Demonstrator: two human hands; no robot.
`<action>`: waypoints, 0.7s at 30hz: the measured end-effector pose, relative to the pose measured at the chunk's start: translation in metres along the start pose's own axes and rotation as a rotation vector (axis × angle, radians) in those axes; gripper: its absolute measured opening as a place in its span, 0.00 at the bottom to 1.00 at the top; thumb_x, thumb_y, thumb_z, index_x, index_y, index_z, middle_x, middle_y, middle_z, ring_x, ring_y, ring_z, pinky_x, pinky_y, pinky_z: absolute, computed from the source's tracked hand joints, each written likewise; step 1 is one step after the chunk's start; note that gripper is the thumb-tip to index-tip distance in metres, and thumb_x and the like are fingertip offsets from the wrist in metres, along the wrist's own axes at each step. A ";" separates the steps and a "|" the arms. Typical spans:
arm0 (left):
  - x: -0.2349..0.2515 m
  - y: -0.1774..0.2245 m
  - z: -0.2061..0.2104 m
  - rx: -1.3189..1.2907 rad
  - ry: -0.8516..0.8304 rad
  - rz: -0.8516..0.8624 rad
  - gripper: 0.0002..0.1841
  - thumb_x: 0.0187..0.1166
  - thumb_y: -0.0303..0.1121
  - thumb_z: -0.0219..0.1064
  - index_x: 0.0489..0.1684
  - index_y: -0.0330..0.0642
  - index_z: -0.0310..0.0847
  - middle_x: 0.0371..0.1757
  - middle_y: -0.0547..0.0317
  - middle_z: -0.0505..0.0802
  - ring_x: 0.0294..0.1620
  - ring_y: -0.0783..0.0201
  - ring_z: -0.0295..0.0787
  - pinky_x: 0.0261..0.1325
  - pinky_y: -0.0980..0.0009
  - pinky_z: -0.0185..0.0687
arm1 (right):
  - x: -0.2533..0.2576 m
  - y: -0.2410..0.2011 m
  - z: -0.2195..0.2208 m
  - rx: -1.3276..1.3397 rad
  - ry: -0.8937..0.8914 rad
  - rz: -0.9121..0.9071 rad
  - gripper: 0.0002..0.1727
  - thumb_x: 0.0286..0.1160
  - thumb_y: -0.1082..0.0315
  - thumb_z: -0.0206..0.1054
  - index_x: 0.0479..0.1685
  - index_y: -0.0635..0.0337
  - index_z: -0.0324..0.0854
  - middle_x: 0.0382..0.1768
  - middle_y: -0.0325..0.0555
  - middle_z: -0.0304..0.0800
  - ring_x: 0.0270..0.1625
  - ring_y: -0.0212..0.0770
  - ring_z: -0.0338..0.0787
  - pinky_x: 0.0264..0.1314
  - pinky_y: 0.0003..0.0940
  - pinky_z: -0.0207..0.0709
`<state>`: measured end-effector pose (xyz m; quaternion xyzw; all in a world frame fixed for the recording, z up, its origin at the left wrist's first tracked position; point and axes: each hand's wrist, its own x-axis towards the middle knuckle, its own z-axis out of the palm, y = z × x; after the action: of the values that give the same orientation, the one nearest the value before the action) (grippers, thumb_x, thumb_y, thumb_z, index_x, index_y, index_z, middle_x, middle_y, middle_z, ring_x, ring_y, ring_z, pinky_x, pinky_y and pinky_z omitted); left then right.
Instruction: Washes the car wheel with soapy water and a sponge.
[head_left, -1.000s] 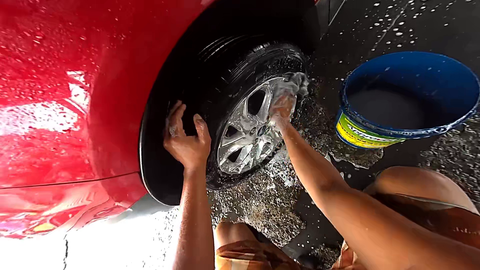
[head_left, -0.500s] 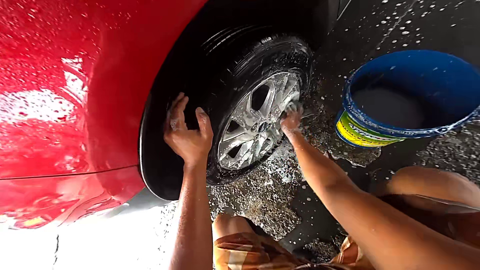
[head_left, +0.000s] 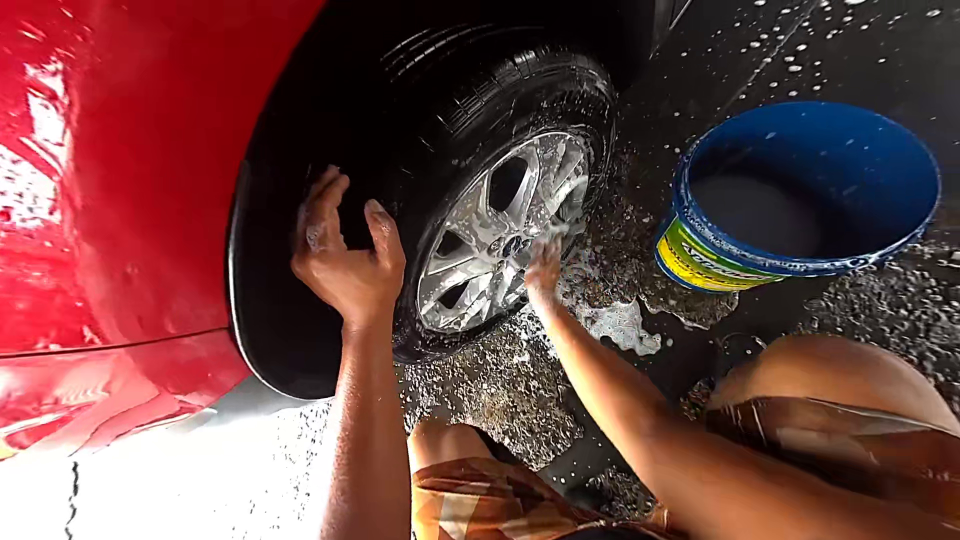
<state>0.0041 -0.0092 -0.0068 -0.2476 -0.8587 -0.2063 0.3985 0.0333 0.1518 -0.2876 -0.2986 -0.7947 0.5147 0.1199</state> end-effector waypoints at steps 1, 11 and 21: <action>0.001 0.000 0.001 -0.001 0.009 0.002 0.22 0.85 0.42 0.59 0.64 0.34 0.85 0.72 0.46 0.88 0.76 0.57 0.84 0.77 0.61 0.78 | -0.003 0.004 0.013 -0.002 0.013 0.000 0.28 0.93 0.65 0.41 0.85 0.74 0.62 0.88 0.74 0.56 0.93 0.65 0.53 0.95 0.54 0.46; 0.004 -0.002 0.004 -0.014 0.066 0.044 0.20 0.82 0.39 0.62 0.59 0.32 0.88 0.67 0.42 0.91 0.71 0.53 0.88 0.75 0.58 0.80 | 0.014 0.052 0.004 0.129 -0.208 0.252 0.33 0.79 0.64 0.66 0.80 0.75 0.66 0.77 0.72 0.73 0.82 0.62 0.73 0.85 0.55 0.66; 0.006 -0.002 0.005 -0.046 0.081 0.049 0.19 0.82 0.37 0.62 0.58 0.32 0.88 0.66 0.42 0.91 0.71 0.54 0.88 0.74 0.61 0.81 | -0.008 0.027 0.010 -0.025 -0.206 0.190 0.24 0.86 0.67 0.56 0.73 0.77 0.73 0.79 0.77 0.68 0.85 0.66 0.67 0.89 0.55 0.60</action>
<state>-0.0033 -0.0059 -0.0053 -0.2690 -0.8307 -0.2260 0.4318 0.0440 0.1473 -0.3149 -0.3195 -0.7773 0.5418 -0.0152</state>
